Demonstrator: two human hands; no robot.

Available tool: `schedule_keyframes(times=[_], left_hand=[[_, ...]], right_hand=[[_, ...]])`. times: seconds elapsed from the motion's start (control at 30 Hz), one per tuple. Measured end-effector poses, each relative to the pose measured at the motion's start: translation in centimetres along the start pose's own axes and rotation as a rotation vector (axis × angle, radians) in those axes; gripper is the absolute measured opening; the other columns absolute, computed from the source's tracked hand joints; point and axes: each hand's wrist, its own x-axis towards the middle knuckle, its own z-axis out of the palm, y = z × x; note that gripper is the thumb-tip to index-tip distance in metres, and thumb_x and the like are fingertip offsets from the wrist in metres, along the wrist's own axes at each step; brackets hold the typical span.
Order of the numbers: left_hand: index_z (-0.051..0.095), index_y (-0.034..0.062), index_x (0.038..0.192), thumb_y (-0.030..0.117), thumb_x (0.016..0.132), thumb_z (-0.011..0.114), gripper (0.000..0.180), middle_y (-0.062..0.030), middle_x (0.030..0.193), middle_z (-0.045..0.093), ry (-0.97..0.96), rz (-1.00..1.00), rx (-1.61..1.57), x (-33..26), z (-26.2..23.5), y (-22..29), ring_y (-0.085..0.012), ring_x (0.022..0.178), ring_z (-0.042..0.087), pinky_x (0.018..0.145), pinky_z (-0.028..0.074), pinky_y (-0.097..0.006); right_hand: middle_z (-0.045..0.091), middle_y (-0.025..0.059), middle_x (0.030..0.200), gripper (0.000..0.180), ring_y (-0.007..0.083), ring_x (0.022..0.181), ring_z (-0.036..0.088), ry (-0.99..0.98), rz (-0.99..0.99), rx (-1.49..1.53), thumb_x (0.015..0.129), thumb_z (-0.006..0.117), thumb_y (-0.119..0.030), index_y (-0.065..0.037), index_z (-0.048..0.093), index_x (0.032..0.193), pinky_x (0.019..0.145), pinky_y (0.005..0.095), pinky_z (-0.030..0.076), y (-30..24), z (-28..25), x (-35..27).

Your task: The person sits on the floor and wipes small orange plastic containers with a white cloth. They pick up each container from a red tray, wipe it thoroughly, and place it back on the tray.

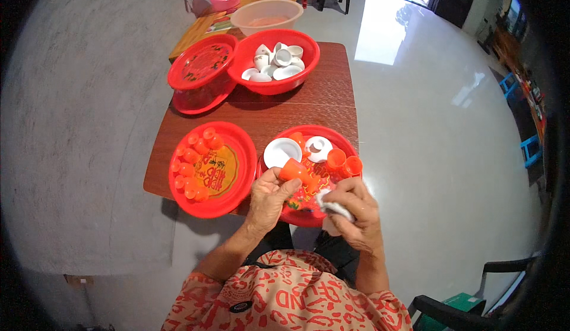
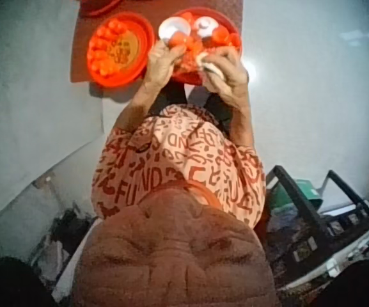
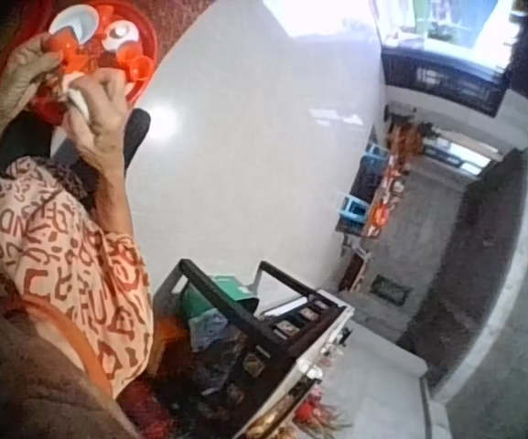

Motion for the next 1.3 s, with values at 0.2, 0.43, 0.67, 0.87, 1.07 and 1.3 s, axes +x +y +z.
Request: schedule_keyframes(times=[0.2, 0.43, 0.67, 0.87, 1.07, 1.3], left_hand=[[0.053, -0.0003, 0.118, 0.0, 0.088, 0.062, 0.031, -0.0045, 0.11, 0.06, -0.341, -0.079, 0.186, -0.8, 0.1, 0.8, -0.0102, 0.098, 0.058, 0.087, 0.05, -0.026], [0.05, 0.0016, 0.122, 0.0, 0.089, 0.06, 0.035, -0.0011, 0.111, 0.056, -0.461, -0.099, 0.114, -1.3, 0.8, 1.5, -0.0105, 0.107, 0.053, 0.097, 0.043, -0.029], [0.054, 0.0034, 0.119, 0.0, 0.087, 0.062, 0.033, -0.0047, 0.127, 0.044, -0.431, 0.113, 0.242, -0.8, 0.2, 0.1, -0.0135, 0.122, 0.042, 0.105, 0.035, -0.031], [0.049, 0.0035, 0.125, 0.003, 0.086, 0.063, 0.042, -0.0062, 0.129, 0.044, -0.329, -0.114, -0.073, 0.1, 0.4, 0.0, -0.0186, 0.124, 0.043, 0.106, 0.035, -0.034], [0.029, 0.0026, 0.143, 0.003, 0.087, 0.061, 0.065, -0.0129, 0.14, 0.042, -0.23, -0.168, -0.293, 0.0, 0.9, -0.7, -0.0219, 0.128, 0.043, 0.108, 0.036, -0.037], [0.03, 0.0052, 0.143, 0.015, 0.087, 0.064, 0.066, -0.0141, 0.14, 0.042, -0.136, -0.222, -0.462, 0.4, 0.2, 0.7, -0.0248, 0.126, 0.046, 0.107, 0.037, -0.04]], right_hand=[[0.054, 0.01, 0.095, 0.037, 0.0254, 0.085, 0.057, -0.05, -0.216, -0.242, 0.063, 0.069, 0.003, -0.006, 0.066, 0.1, 0.072, 0.0336, 0.048, -0.5, -0.8, 2.9], [0.059, 0.012, 0.099, 0.04, 0.0248, 0.089, 0.06, -0.182, -0.111, 0.006, 0.07, 0.064, 0.005, -0.003, 0.065, 0.109, 0.077, 0.0334, 0.049, 1.0, -0.7, 3.0], [0.064, 0.0134, 0.098, 0.028, 0.0222, 0.089, 0.062, -0.087, 0.104, 0.157, 0.077, 0.063, 0.0, 0.002, 0.065, 0.105, 0.078, 0.0309, 0.048, 3.2, -0.3, 2.1], [0.063, 0.0127, 0.1, 0.026, 0.0193, 0.089, 0.062, 0.053, 0.245, 0.307, 0.078, 0.063, 0.003, 0.003, 0.064, 0.104, 0.078, 0.029, 0.049, 4.2, 0.7, 1.2], [0.062, 0.013, 0.102, 0.034, 0.02, 0.088, 0.062, 0.125, 0.032, 0.05, 0.075, 0.063, 0.009, -0.001, 0.064, 0.107, 0.074, 0.0277, 0.05, 4.1, 2.4, 1.2], [0.063, 0.0133, 0.1, 0.036, 0.0222, 0.087, 0.062, 0.014, -0.08, -0.142, 0.073, 0.063, 0.009, -0.001, 0.064, 0.108, 0.076, 0.03, 0.049, 3.8, 2.0, 0.7]])
